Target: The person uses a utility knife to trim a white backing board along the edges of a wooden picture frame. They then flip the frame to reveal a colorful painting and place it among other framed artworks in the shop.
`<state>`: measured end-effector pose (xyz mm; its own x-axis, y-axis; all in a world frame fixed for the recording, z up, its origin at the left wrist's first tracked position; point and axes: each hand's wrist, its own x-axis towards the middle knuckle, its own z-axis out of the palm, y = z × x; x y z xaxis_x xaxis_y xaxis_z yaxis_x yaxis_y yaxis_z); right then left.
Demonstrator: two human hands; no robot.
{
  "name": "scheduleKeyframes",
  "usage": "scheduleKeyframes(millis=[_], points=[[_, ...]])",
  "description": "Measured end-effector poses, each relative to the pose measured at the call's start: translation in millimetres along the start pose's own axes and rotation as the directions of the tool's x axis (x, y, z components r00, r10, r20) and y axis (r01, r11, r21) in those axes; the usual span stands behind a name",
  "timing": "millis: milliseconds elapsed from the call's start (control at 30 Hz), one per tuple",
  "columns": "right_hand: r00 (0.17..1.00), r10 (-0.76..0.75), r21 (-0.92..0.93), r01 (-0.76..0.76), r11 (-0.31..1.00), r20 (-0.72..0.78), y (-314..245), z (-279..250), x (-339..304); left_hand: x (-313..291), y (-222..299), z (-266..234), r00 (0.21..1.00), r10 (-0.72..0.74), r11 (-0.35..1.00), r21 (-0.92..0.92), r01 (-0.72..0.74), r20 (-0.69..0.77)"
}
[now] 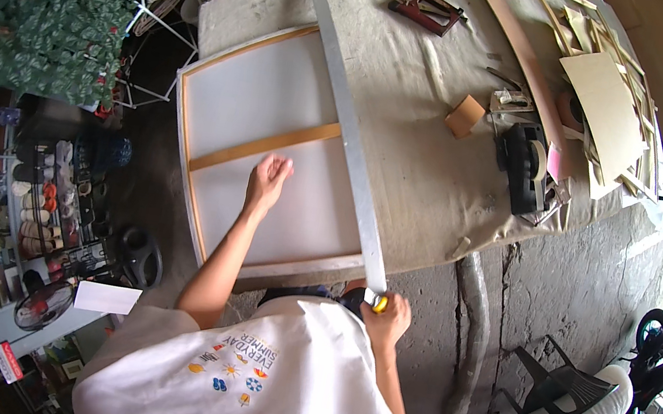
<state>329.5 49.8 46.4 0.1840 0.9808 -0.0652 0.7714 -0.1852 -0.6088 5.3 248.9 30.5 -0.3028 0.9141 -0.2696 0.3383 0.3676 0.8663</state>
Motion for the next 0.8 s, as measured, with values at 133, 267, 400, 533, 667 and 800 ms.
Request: scheduleKeyframes(millis=[133,267,400,533,667,800], points=[[1.000,0.022,-0.005,-0.022,1.000,0.000,-5.4,34.3,-15.9,124.1,22.6,22.6,0.960,0.264,0.961,-0.054,-0.270,-0.093],[0.997,-0.065,-0.073,0.061,0.995,-0.052,-0.2,52.5,-8.2,235.7,24.6,44.6,0.990,0.134,0.978,-0.157,-0.138,-0.039],[0.994,-0.071,-0.073,0.066,0.995,-0.077,9.8,57.6,-7.8,274.8,55.6,59.7,0.997,0.061,0.988,-0.140,-0.065,-0.038],[0.998,-0.062,-0.089,0.059,0.994,-0.023,11.6,53.5,-4.7,283.0,47.4,61.8,0.997,0.051,0.984,-0.167,-0.059,-0.049],[0.998,-0.056,-0.115,0.054,0.992,-0.010,12.4,54.8,-4.1,276.3,49.8,62.5,0.998,0.049,0.979,-0.195,-0.058,-0.048],[0.999,-0.045,-0.100,0.045,0.994,0.008,6.9,48.6,0.3,275.3,53.3,56.1,0.998,0.026,0.983,-0.178,-0.035,-0.048]])
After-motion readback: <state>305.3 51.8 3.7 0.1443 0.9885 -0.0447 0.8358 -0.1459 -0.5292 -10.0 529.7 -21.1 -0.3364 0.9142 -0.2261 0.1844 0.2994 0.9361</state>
